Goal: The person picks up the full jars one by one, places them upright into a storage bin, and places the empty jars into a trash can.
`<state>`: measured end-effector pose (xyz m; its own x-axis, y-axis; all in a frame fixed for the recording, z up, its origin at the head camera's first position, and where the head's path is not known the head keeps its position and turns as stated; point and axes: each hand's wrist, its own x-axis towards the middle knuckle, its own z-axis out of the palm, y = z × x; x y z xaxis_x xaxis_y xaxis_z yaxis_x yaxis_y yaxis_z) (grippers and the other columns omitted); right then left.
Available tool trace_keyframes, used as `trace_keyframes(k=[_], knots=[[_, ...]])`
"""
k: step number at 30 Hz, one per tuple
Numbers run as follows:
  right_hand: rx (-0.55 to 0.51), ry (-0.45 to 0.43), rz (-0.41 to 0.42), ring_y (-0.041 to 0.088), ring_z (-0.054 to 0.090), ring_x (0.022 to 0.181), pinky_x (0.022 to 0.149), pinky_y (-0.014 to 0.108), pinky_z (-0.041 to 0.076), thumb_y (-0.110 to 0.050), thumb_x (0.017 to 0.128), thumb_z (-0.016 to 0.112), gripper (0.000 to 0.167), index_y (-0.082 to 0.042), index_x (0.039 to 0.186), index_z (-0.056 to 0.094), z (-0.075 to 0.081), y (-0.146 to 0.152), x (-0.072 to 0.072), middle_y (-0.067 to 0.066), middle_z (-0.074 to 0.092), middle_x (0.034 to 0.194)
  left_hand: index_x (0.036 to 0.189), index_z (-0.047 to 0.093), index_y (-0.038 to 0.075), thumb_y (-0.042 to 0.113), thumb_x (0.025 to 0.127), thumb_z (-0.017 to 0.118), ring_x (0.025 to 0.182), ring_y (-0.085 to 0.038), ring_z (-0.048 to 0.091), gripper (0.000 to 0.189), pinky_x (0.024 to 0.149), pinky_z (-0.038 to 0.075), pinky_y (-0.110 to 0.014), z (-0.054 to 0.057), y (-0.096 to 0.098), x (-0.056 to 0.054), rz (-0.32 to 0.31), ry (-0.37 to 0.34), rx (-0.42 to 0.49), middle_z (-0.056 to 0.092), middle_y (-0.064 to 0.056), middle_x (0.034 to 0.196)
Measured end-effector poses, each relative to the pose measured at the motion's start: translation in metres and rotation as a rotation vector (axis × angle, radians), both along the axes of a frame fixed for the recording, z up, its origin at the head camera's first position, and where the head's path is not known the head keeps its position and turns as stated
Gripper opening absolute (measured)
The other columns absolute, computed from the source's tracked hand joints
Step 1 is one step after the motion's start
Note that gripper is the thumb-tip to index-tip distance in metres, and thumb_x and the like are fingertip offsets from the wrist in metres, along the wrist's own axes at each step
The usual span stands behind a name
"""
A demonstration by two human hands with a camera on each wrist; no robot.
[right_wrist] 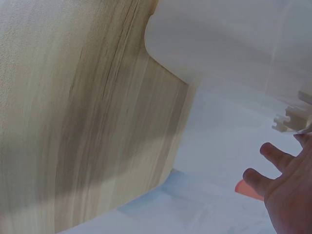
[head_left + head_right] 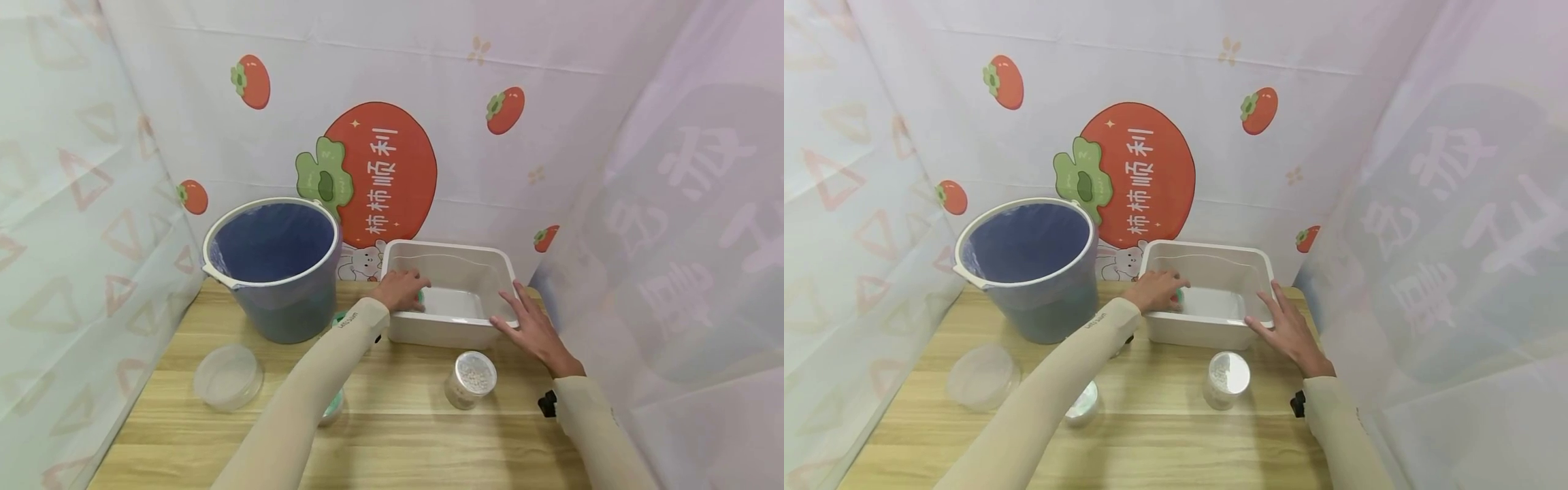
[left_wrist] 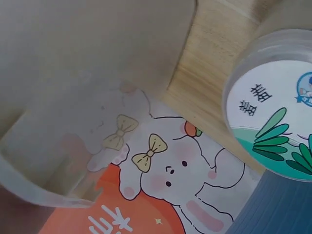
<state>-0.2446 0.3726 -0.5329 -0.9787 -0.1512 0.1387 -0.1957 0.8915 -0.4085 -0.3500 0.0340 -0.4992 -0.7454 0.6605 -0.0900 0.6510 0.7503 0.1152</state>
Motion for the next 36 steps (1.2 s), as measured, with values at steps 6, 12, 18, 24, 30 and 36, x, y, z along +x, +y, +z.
trace_keyframes(k=[6,12,18,24,30,36], knots=[[-0.006,-0.012,-0.002,0.06,0.028,0.159,0.117,0.084,0.03,-0.051,0.105,0.064,0.077,-0.01,0.167,0.042,0.001,0.0,0.0,0.022,0.012,0.182,0.155,0.059,0.027,0.046,0.111,0.063,0.14,-0.026,0.058,0.049,0.118,0.05,-0.051,0.01,-0.006,0.003,-0.012,0.034,0.06,0.063,-0.005,0.15],[-0.001,-0.009,-0.002,0.06,0.028,0.158,0.117,0.085,0.03,-0.05,0.105,0.065,0.077,-0.011,0.167,0.042,0.004,-0.001,0.001,0.023,0.012,0.182,0.157,0.057,0.03,0.051,0.113,0.055,0.149,-0.026,0.053,0.049,0.121,0.046,-0.052,0.028,-0.01,0.02,-0.027,0.086,0.063,0.06,-0.002,0.156],[0.001,-0.006,0.003,0.06,0.028,0.158,0.117,0.085,0.03,-0.05,0.105,0.065,0.076,-0.01,0.166,0.042,0.004,-0.001,0.001,0.023,0.013,0.182,0.159,0.056,0.032,0.053,0.113,0.055,0.152,-0.025,0.05,0.051,0.125,0.044,-0.051,0.037,-0.009,0.042,-0.098,0.135,0.062,0.06,-0.001,0.157],[0.0,-0.016,-0.003,0.06,0.028,0.158,0.117,0.085,0.03,-0.051,0.105,0.065,0.077,-0.01,0.166,0.043,0.003,-0.002,0.001,0.023,0.013,0.182,0.16,0.054,0.034,0.054,0.112,0.055,0.151,-0.024,0.05,0.052,0.125,0.043,-0.049,0.04,-0.005,0.06,-0.144,0.172,0.078,0.059,0.001,0.157],[0.004,-0.021,-0.007,0.06,0.028,0.159,0.117,0.085,0.03,-0.052,0.105,0.065,0.077,-0.011,0.166,0.042,0.004,-0.003,0.001,0.023,0.013,0.182,0.162,0.052,0.036,0.056,0.111,0.056,0.152,-0.025,0.049,0.055,0.124,0.045,-0.05,0.042,-0.001,0.075,-0.175,0.18,0.056,0.056,0.0,0.16],[0.008,-0.026,-0.008,0.06,0.028,0.159,0.116,0.086,0.03,-0.052,0.105,0.064,0.078,-0.011,0.167,0.041,0.005,-0.003,0.001,0.022,0.012,0.182,0.161,0.052,0.038,0.059,0.109,0.057,0.152,-0.022,0.049,0.056,0.117,0.05,-0.048,0.04,0.005,0.089,-0.242,0.235,0.017,0.055,0.002,0.162]])
